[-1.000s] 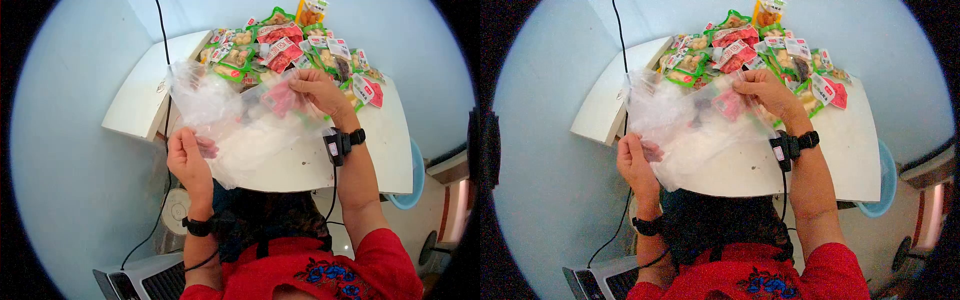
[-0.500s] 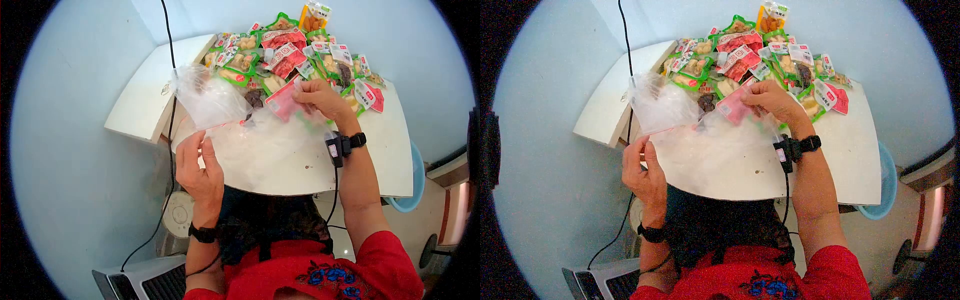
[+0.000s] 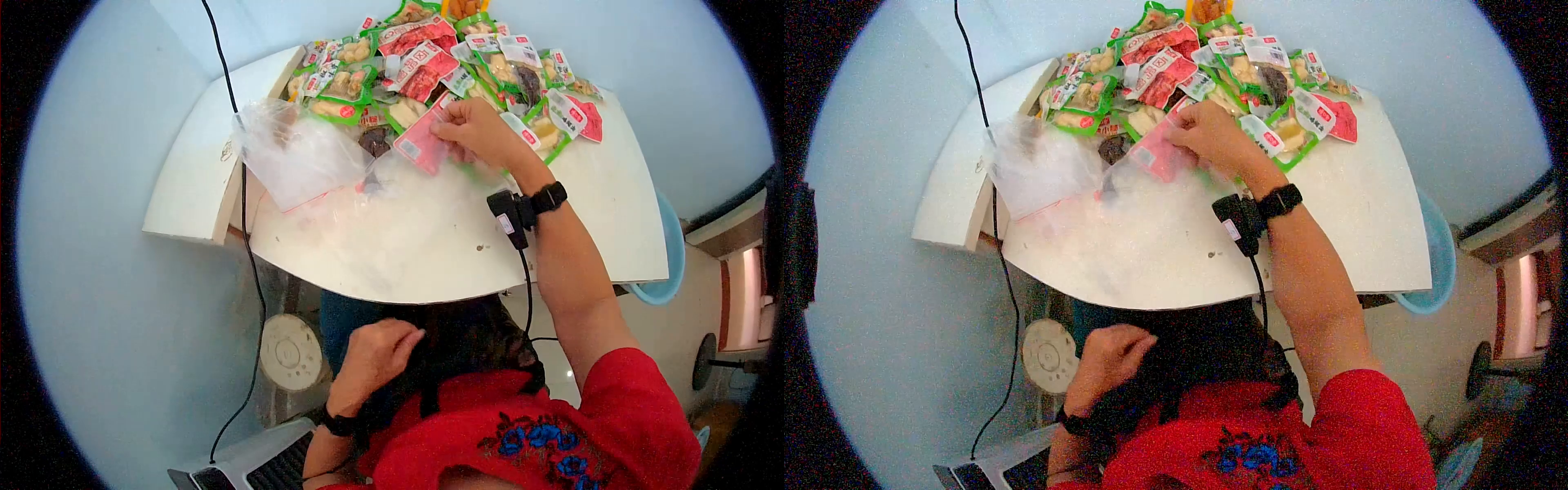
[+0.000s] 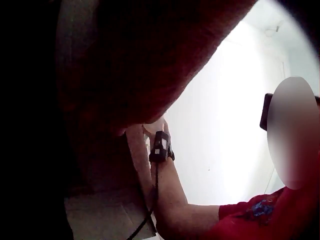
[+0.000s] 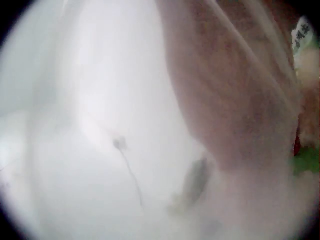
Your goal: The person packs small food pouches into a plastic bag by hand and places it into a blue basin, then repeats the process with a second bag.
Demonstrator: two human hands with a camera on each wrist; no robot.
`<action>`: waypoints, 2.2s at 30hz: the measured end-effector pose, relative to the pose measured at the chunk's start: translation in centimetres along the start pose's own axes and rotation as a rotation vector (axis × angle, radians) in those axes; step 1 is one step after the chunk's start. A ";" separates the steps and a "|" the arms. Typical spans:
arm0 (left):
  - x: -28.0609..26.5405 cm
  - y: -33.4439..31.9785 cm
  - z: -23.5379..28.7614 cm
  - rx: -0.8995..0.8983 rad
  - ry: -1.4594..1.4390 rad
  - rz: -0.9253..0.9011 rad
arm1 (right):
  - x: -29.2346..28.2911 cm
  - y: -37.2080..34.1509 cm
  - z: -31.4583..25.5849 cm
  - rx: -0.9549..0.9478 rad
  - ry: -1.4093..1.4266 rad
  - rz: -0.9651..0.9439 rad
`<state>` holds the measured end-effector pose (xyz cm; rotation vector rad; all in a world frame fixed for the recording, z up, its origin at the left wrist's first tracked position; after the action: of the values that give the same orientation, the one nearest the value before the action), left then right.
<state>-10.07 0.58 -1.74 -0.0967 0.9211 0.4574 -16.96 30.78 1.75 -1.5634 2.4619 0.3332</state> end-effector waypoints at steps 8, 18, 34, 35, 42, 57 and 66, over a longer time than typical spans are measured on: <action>14.1 -2.6 -6.6 -0.154 0.109 -0.385 | 0.3 0.4 0.3 0.016 0.094 0.053; 35.5 -4.7 -18.1 -0.151 0.102 -0.675 | -4.6 -0.9 -3.5 -0.334 -0.314 0.250; 34.0 -0.8 -21.8 -0.195 0.086 -0.738 | -12.2 -4.9 2.0 -0.140 -0.070 0.562; 33.8 -0.1 -21.9 -0.200 0.103 -0.735 | -11.6 -4.9 2.1 -0.165 -0.094 0.552; 32.6 7.6 -23.1 -0.212 0.234 -0.679 | -9.6 -5.5 1.7 -0.105 -0.069 0.536; 33.5 21.6 -25.9 -0.320 0.385 -0.653 | -7.1 -5.2 0.1 -0.120 -0.107 0.283; 32.1 19.4 -25.2 -0.406 0.399 -0.617 | -6.9 -5.5 -1.0 -0.203 -0.118 0.305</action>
<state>-20.45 22.12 -40.13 -0.8423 1.1159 0.0369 -9.14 34.12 4.22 -1.1893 2.6376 0.7236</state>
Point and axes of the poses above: each hand's wrist, its own y-axis towards the middle knuckle, its own x-axis out of the palm, z = x × y, the point moved 10 cm from there along y, towards the middle knuckle, and after that the axes turned 7 degrees about y, right-handed, at the moved point
